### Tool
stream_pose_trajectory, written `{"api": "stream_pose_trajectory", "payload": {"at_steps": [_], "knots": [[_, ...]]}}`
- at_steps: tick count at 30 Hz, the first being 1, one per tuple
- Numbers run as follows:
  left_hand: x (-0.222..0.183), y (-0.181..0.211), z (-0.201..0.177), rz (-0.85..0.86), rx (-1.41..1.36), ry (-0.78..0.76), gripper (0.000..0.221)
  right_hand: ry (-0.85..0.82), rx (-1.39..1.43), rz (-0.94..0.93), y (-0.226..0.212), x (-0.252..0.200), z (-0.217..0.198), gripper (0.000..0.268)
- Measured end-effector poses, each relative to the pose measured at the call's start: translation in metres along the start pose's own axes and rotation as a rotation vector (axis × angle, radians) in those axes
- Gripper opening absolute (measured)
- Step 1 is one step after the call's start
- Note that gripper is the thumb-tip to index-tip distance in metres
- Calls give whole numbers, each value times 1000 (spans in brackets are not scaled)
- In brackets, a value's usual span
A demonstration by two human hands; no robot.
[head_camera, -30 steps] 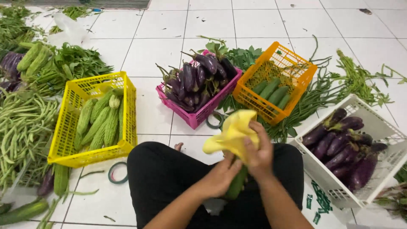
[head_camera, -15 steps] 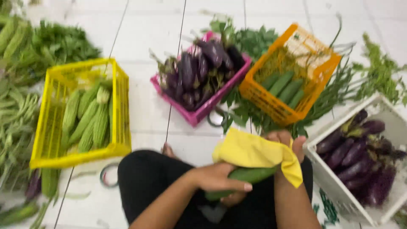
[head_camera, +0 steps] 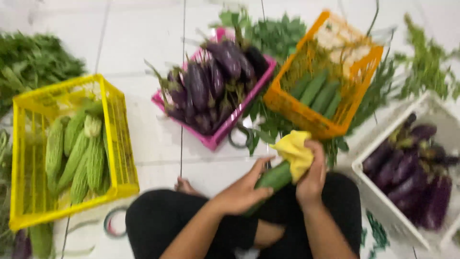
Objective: Cleaning and sorting cucumbers by wiping them with a cloth and placing them into crates.
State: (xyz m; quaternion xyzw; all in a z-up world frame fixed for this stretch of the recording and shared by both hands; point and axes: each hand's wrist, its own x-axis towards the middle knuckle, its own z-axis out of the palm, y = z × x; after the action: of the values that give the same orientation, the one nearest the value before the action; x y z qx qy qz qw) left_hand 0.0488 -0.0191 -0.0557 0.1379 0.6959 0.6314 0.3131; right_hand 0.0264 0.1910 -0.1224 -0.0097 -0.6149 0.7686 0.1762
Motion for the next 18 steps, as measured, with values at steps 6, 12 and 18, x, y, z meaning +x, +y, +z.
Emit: {"api": "stream_pose_trajectory", "payload": {"at_steps": [6, 12, 18], "knots": [[-13, -30, -15, 156, -55, 149, 81, -306, -287, -192, -25, -34, 66, 82], [-16, -61, -22, 351, -263, 371, 67, -601, -173, -194, -14, -75, 85, 79], [-23, -31, -41, 472, -131, 576, 67, -567, -348, 143, -55, -75, 110, 39]]}}
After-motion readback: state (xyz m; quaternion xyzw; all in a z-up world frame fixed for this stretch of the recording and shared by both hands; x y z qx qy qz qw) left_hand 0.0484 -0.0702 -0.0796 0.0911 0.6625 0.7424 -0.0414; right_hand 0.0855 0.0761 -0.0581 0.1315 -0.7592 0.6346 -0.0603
